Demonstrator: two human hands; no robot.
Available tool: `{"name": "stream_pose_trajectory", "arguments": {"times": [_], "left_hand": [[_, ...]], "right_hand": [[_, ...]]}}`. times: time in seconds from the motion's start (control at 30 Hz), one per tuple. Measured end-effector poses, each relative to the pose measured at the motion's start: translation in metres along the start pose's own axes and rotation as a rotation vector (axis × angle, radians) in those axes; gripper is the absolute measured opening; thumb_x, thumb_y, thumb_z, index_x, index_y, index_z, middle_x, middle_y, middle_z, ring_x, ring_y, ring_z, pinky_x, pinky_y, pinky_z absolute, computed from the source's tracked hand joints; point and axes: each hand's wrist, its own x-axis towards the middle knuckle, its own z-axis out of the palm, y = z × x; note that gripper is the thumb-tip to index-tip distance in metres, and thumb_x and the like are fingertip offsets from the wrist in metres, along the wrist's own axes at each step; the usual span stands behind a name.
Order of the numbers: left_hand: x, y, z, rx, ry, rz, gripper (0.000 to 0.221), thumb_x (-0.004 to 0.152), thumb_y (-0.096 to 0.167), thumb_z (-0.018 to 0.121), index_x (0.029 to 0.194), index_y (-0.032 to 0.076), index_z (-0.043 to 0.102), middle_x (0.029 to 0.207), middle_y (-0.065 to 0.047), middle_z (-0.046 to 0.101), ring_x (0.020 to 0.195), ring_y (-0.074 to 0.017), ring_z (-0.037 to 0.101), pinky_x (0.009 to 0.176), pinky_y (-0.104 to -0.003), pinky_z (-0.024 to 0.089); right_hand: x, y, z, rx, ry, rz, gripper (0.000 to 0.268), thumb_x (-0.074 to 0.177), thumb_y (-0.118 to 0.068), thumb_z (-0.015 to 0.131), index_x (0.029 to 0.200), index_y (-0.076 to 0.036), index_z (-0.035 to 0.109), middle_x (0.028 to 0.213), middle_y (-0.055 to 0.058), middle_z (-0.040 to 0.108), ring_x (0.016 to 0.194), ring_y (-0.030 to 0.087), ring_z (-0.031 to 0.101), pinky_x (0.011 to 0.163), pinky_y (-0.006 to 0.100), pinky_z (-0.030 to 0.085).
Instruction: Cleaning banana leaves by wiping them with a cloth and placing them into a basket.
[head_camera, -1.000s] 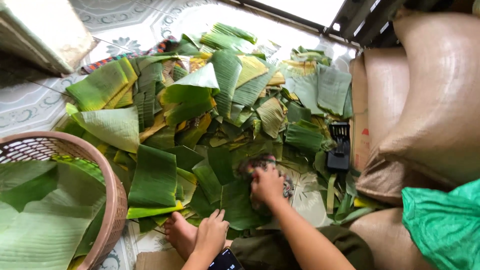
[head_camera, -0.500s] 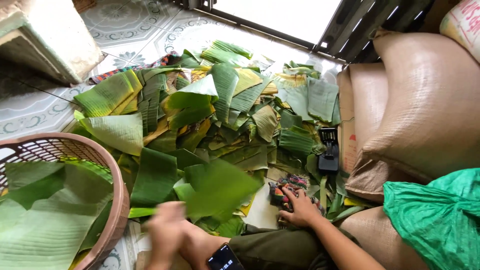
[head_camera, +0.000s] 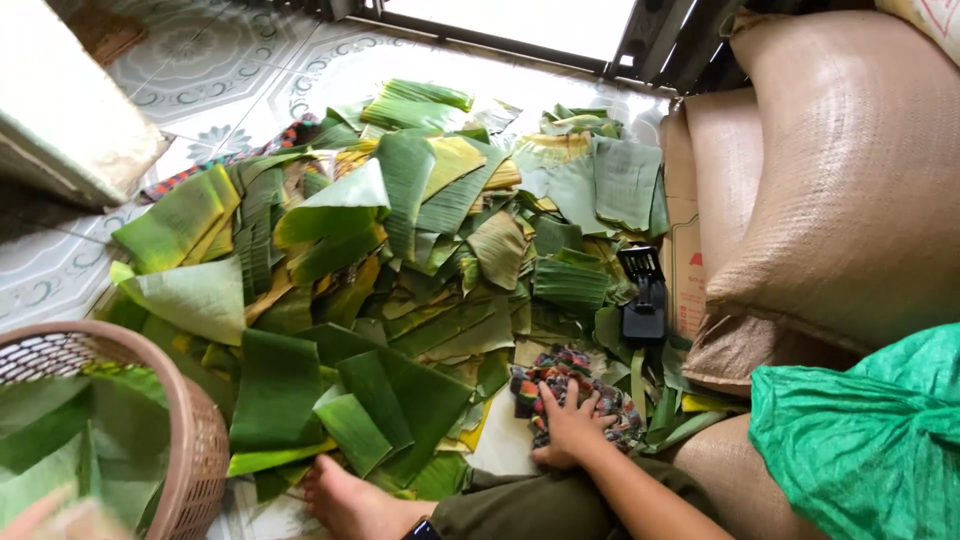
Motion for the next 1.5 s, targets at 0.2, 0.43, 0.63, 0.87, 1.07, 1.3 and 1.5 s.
{"name": "stream_pose_trajectory", "arguments": {"times": [0.2, 0.43, 0.63, 0.87, 1.07, 1.3, 1.5], "left_hand": [[0.009, 0.193, 0.155, -0.219, -0.056, 0.438, 0.016, 0.095, 0.014, 0.075, 0.11, 0.012, 0.081, 0.097, -0.004, 0.078, 0.082, -0.0209, 0.07, 0.072, -0.034, 0.058], [0.046, 0.325, 0.346, 0.008, -0.296, 0.738, 0.053, 0.09, 0.037, 0.07, 0.132, 0.007, 0.057, 0.135, -0.017, 0.058, 0.13, -0.0397, 0.049, 0.104, -0.05, 0.045], [0.092, 0.36, 0.412, 0.473, -0.534, 0.575, 0.073, 0.089, 0.056, 0.066, 0.143, 0.012, 0.044, 0.156, -0.024, 0.041, 0.139, -0.0532, 0.039, 0.12, -0.069, 0.018], [0.116, 0.374, 0.384, 0.214, -0.588, 0.508, 0.036, 0.11, 0.01, 0.042, 0.079, 0.008, 0.06, 0.057, -0.006, 0.063, 0.056, -0.024, 0.066, 0.125, -0.064, 0.024], [0.163, 0.319, 0.334, -0.201, -0.258, 0.422, 0.015, 0.099, 0.019, 0.054, 0.098, 0.006, 0.061, 0.084, -0.027, 0.07, 0.075, -0.0551, 0.067, 0.061, -0.064, 0.051], [0.184, 0.218, 0.248, -0.49, 0.181, 0.074, 0.029, 0.095, 0.019, 0.069, 0.095, -0.009, 0.077, 0.089, -0.022, 0.078, 0.086, -0.0404, 0.075, 0.07, -0.051, 0.051], [0.075, 0.153, 0.194, -0.73, 0.146, -0.622, 0.055, 0.081, 0.032, 0.057, 0.13, 0.008, 0.069, 0.128, -0.013, 0.071, 0.118, -0.0332, 0.064, 0.104, -0.041, 0.046]], "right_hand": [[0.013, 0.0, -0.002, -0.05, -0.042, -0.005, 0.117, 0.09, -0.059, 0.07, 0.164, -0.038, -0.019, 0.17, 0.016, -0.029, 0.155, 0.056, -0.015, 0.117, 0.079, 0.01], [0.005, -0.004, -0.025, -0.056, -0.189, -0.028, 0.113, 0.091, -0.059, 0.059, 0.163, -0.036, -0.025, 0.168, 0.016, -0.034, 0.152, 0.06, -0.019, 0.116, 0.079, 0.008], [0.026, -0.003, -0.027, -0.033, -0.249, -0.053, 0.11, 0.088, -0.059, 0.053, 0.163, -0.039, -0.023, 0.166, 0.015, -0.037, 0.15, 0.059, -0.027, 0.115, 0.08, 0.005], [0.033, 0.0, -0.021, -0.021, -0.2, -0.098, 0.112, 0.085, -0.053, 0.055, 0.163, -0.039, -0.025, 0.166, 0.017, -0.037, 0.147, 0.061, -0.032, 0.112, 0.083, 0.003], [0.033, -0.002, -0.014, -0.037, -0.196, -0.064, 0.117, 0.085, -0.061, 0.06, 0.162, -0.039, -0.026, 0.165, 0.017, -0.04, 0.148, 0.058, -0.033, 0.113, 0.082, 0.001], [0.029, -0.005, -0.008, -0.109, -0.157, -0.055, 0.119, 0.088, -0.065, 0.061, 0.161, -0.037, -0.028, 0.166, 0.017, -0.04, 0.151, 0.059, -0.026, 0.114, 0.08, 0.008], [0.04, -0.004, 0.007, -0.124, -0.109, -0.037, 0.12, 0.091, -0.069, 0.064, 0.16, -0.039, -0.03, 0.166, 0.018, -0.038, 0.151, 0.06, -0.025, 0.114, 0.08, 0.008]]}}
